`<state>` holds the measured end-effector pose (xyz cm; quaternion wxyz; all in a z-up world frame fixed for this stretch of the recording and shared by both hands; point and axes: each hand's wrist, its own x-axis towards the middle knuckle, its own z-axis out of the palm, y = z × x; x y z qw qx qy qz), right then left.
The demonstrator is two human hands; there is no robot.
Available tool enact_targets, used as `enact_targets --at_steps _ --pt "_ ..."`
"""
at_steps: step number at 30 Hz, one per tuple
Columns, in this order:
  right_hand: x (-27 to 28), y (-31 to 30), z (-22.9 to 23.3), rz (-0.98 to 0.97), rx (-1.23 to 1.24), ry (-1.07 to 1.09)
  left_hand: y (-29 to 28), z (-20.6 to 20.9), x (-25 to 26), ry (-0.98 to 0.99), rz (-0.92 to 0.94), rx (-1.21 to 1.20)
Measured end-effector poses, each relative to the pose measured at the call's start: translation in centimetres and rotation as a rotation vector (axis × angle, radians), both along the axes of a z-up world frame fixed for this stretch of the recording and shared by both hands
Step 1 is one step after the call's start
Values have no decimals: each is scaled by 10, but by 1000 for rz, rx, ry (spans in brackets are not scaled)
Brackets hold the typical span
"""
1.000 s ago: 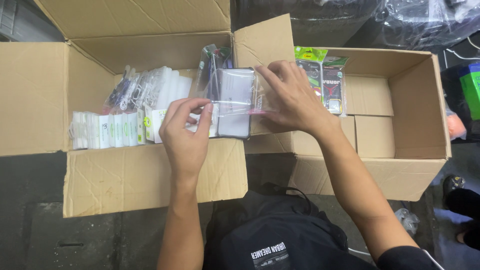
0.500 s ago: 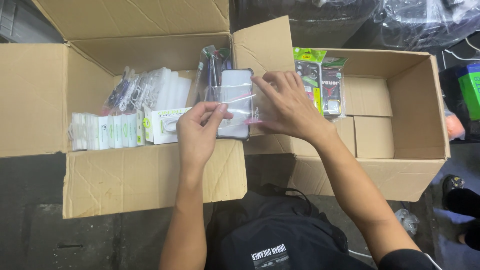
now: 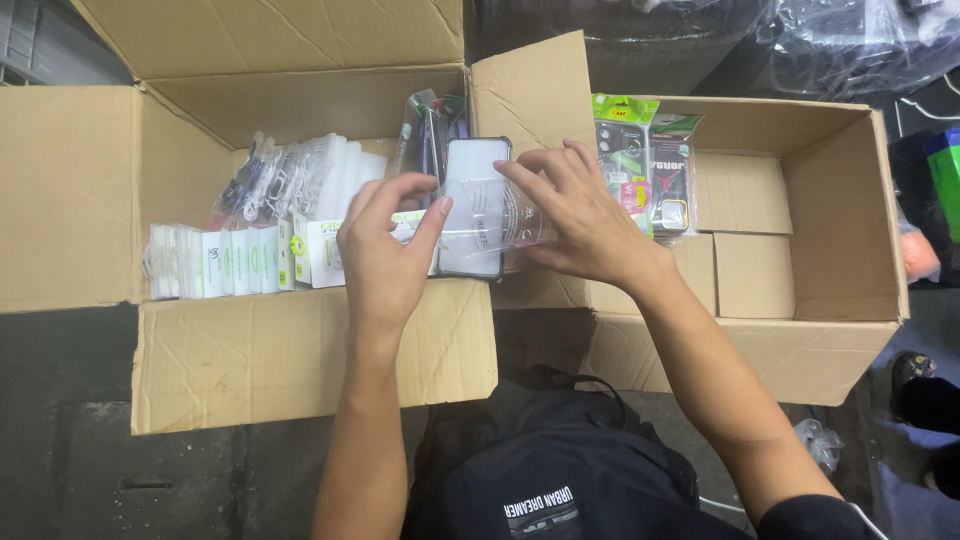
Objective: The person is packing various items like mobile accessories into a cardboard box.
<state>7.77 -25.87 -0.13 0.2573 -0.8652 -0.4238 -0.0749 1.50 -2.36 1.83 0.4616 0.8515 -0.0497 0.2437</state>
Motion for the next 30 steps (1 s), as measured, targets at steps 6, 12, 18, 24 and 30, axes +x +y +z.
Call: enact_targets --at_steps 6,12,18,24,30 --pt "2 -1 -1 40 47 24 6 -8 14 269 61 -145" --pt "11 -6 -2 -27 31 -46 1 -10 11 122 31 -105" --pt "19 -12 5 -62 41 -59 0 -7 0 147 -119 0" --pt "19 -12 4 -63 71 -53 7 -38 8 469 -136 -521" --pt "19 -13 0 -76 54 -48 13 -56 14 460 -160 -548"
